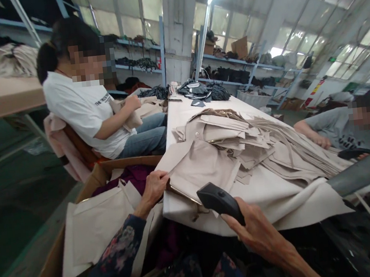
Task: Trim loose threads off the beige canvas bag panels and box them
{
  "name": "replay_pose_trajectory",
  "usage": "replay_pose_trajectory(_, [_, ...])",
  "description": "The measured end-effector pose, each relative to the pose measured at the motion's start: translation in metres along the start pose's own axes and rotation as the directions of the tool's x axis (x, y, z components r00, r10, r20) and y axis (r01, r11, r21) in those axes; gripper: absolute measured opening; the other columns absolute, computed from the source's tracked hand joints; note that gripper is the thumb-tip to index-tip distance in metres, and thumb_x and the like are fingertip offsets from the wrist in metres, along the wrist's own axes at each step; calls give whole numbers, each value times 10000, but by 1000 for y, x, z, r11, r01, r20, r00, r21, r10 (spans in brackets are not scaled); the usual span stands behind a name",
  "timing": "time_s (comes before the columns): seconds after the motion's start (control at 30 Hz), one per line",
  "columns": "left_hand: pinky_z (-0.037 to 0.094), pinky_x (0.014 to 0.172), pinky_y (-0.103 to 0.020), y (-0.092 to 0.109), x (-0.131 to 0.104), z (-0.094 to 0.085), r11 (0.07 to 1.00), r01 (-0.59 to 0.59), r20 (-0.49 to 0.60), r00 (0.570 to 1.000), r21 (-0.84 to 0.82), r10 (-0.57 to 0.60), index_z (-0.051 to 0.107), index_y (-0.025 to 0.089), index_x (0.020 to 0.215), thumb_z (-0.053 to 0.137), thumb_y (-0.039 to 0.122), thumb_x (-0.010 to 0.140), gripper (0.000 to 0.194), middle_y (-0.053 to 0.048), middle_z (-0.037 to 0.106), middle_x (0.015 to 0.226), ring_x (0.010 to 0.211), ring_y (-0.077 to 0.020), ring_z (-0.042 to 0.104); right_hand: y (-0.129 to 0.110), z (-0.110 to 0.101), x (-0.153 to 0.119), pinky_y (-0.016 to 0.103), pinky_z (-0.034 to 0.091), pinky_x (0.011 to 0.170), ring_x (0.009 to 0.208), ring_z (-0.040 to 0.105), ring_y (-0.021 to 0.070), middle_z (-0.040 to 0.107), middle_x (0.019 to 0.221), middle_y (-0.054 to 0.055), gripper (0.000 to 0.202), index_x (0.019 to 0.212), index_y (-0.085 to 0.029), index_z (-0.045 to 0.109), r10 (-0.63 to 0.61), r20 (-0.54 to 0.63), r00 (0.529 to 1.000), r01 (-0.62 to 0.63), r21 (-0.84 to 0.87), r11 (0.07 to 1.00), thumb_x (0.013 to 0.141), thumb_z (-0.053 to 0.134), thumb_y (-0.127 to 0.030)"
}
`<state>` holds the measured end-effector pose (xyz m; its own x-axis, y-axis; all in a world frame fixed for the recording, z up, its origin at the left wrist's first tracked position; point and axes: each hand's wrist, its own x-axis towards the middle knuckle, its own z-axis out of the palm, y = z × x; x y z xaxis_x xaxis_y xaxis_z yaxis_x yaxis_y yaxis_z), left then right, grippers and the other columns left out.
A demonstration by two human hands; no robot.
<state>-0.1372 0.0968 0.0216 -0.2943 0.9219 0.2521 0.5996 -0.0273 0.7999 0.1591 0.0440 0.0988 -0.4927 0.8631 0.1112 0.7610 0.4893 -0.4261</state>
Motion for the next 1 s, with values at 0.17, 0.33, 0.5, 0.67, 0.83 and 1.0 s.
replay_pose_trajectory(0.17, [351,493,-239,-2,-8,0,942,95,85,994,-322,-71,713,121,679,548,386,724,315,-18,608,539,516,-152,521,-16,16,40,264,403,588,689,560,191,605,769,67,220,909,-180,571,-64,34,997,63,47,997,828,499,-371])
replay_pose_trajectory(0.33, [366,507,-241,-5,-13,7,689,292,203,956,-664,-210,738,119,763,702,323,613,256,-39,638,574,557,-161,543,-31,34,74,260,394,572,662,556,184,591,718,58,242,909,-157,543,-49,59,997,46,62,997,839,490,-383])
replay_pose_trajectory(0.5, [369,520,-217,-1,-15,6,470,377,305,926,-798,-225,738,113,807,761,266,572,281,-70,680,679,580,-125,536,-44,40,99,259,390,608,684,558,179,613,754,86,256,892,-131,532,-27,78,997,24,37,999,854,468,-376])
replay_pose_trajectory(0.67, [397,527,-205,-5,-13,9,306,382,297,910,-872,-290,732,96,773,796,206,513,290,-69,686,672,567,-107,552,-44,39,96,274,397,648,741,566,196,619,805,99,262,903,-137,529,-69,79,995,69,-1,998,857,465,-387])
replay_pose_trajectory(0.83, [436,552,-220,-10,-11,11,249,380,308,908,-891,-284,721,89,745,789,164,519,248,-55,674,609,556,-120,579,-37,44,78,267,399,590,682,571,190,618,766,76,278,954,-145,542,-86,121,989,82,43,996,852,466,-393])
replay_pose_trajectory(1.0, [451,550,-220,-14,-12,9,214,380,329,913,-900,-241,719,112,757,776,159,542,227,-59,691,673,575,-125,592,-49,44,96,257,396,587,680,586,189,626,756,89,278,891,-131,559,-86,68,994,83,46,996,855,470,-393])
